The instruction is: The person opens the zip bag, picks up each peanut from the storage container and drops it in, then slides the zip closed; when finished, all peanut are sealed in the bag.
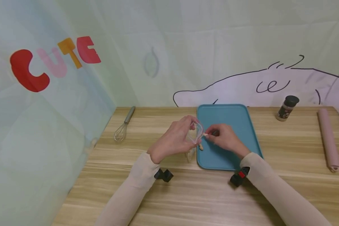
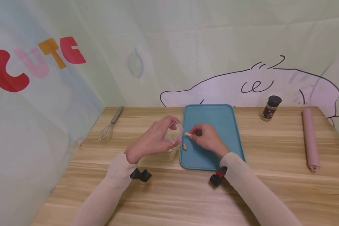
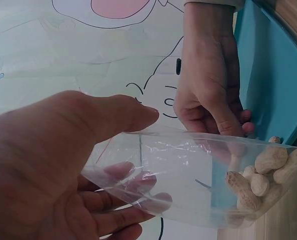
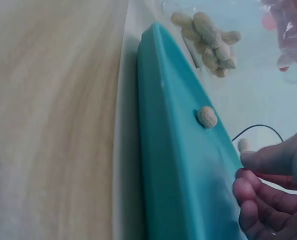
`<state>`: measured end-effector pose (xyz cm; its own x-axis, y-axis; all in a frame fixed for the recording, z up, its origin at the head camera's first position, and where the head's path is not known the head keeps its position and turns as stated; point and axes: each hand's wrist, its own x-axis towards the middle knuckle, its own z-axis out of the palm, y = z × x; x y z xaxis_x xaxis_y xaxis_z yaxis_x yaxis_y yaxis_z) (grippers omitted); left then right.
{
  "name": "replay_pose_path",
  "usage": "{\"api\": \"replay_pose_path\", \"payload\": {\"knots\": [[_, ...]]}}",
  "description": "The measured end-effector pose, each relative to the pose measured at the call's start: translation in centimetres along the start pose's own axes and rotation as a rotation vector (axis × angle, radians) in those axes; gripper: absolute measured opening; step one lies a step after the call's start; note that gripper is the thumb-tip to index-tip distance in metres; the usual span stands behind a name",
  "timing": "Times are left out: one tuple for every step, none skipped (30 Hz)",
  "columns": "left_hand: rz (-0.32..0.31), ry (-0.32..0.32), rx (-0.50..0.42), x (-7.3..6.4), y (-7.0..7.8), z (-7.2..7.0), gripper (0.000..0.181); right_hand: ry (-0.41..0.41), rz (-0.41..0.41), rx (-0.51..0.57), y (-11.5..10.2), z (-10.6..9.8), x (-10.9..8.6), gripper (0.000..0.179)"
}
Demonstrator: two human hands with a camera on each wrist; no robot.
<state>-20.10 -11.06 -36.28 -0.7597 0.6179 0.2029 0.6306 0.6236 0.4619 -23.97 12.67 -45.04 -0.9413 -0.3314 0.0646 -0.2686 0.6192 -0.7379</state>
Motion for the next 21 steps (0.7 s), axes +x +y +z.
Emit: {"api": "replay_pose_path", "payload": {"knots": [[-0.002,0.000,-0.001,0.0,0.0,0.0,0.050,0.013,-0.002,0.010,-0.1,-0.1,-0.1,0.015],[-0.003,0.000,-0.001,0.0,0.0,0.0,0.050,0.028,-0.002,0.020,-0.2,-0.1,-0.2,0.016],[-0.005,-0.001,-0.003,0.0,0.0,0.0,0.050,0.044,0.001,0.031,-0.4,-0.2,-0.4,0.017],[-0.008,-0.003,-0.003,0.0,0.1,-0.1,0.051,0.064,0.004,0.038,-0.7,-0.3,-0.5,0.018],[-0.009,-0.003,-0.001,0.0,0.1,-0.1,0.051,0.082,0.004,0.046,-1.1,-0.5,-0.6,0.019],[-0.008,-0.002,0.000,0.0,0.1,-0.1,0.051,0.100,0.008,0.050,-1.5,-0.7,-0.8,0.020],[-0.008,-0.003,0.000,0.0,0.2,-0.1,0.052,0.117,0.014,0.055,-1.9,-0.9,-0.9,0.021],[-0.007,-0.002,0.000,-0.1,0.2,-0.2,0.052,0.133,0.020,0.062,-2.3,-1.1,-1.1,0.021],[-0.009,-0.001,0.000,-0.1,0.3,-0.2,0.053,0.144,0.023,0.069,-2.7,-1.3,-1.2,0.022],[-0.010,0.000,0.002,-0.1,0.3,-0.2,0.052,0.156,0.020,0.075,-3.1,-1.5,-1.3,0.022],[-0.009,0.002,0.001,0.0,0.3,-0.2,0.052,0.166,0.016,0.082,-3.4,-1.7,-1.4,0.022],[-0.010,0.001,0.001,0.0,0.3,-0.2,0.052,0.176,0.013,0.086,-3.7,-1.8,-1.6,0.022],[-0.010,0.002,0.001,0.0,0.3,-0.2,0.051,0.187,0.003,0.092,-4.0,-2.0,-1.7,0.022],[-0.012,0.001,0.002,0.0,0.3,-0.1,0.051,0.199,-0.009,0.094,-4.2,-2.1,-1.9,0.022],[-0.013,0.000,0.002,0.0,0.4,-0.1,0.051,0.210,-0.022,0.094,-4.5,-2.3,-2.0,0.022],[-0.010,0.002,0.004,0.0,0.4,-0.1,0.050,0.224,-0.036,0.094,-4.8,-2.4,-2.2,0.021],[-0.009,0.003,0.004,0.0,0.3,-0.1,0.050,0.236,-0.050,0.091,-5.0,-2.5,-2.4,0.021],[-0.007,0.004,0.004,0.0,0.3,-0.1,0.050,0.248,-0.063,0.089,-5.3,-2.6,-2.6,0.021],[-0.006,0.004,0.002,0.0,0.3,-0.1,0.050,0.260,-0.075,0.087,-5.6,-2.8,-2.8,0.021],[-0.003,0.006,0.000,-0.1,0.3,-0.1,0.049,0.272,-0.084,0.086,-5.9,-2.9,-2.9,0.021],[-0.002,0.007,-0.002,-0.1,0.3,-0.1,0.049,0.283,-0.091,0.085,-6.2,-3.0,-3.1,0.021]]}}
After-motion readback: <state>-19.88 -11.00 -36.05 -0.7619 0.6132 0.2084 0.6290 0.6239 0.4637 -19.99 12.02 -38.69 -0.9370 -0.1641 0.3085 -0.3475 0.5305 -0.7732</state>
